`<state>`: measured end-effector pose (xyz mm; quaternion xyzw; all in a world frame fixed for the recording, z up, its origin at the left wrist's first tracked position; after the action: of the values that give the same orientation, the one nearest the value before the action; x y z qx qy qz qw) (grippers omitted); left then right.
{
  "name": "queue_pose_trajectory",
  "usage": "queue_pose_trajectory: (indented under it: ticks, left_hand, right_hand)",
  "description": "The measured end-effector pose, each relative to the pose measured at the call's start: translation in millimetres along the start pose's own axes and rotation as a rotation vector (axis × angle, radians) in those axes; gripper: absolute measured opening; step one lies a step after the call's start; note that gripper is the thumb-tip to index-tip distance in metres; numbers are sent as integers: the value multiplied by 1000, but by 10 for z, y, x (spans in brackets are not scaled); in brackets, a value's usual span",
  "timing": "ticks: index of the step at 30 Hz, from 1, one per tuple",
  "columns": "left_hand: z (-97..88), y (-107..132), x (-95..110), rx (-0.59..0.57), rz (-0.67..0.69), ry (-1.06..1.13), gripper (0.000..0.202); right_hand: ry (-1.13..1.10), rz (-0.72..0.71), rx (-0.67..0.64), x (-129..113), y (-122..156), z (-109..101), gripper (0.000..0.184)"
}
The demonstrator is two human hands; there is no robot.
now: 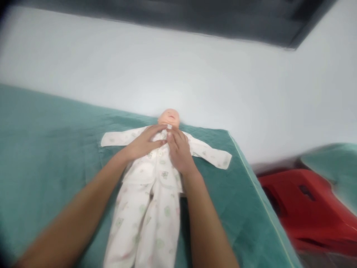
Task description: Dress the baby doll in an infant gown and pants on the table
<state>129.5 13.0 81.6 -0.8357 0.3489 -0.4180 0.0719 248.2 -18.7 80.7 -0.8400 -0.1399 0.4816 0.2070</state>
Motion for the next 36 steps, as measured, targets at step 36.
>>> queue_pose_trajectory:
  ticks: [36]
  left_hand:
    - [-2052,2582,-1612,117,-702,-1001,46]
  right_hand:
    - [857,532,-103,1100,1445,-1529,79]
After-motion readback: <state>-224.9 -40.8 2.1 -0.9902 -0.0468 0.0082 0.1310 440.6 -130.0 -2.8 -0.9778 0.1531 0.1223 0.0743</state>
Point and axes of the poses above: each hand's wrist, its own y-axis away from the middle knuckle, its own z-axis out of the palm, x = y × z, the point moved 9 cm from there along -y, towards the middle knuckle, and after that the axes turned 10 degrees about -y, right-handed, at the moved point
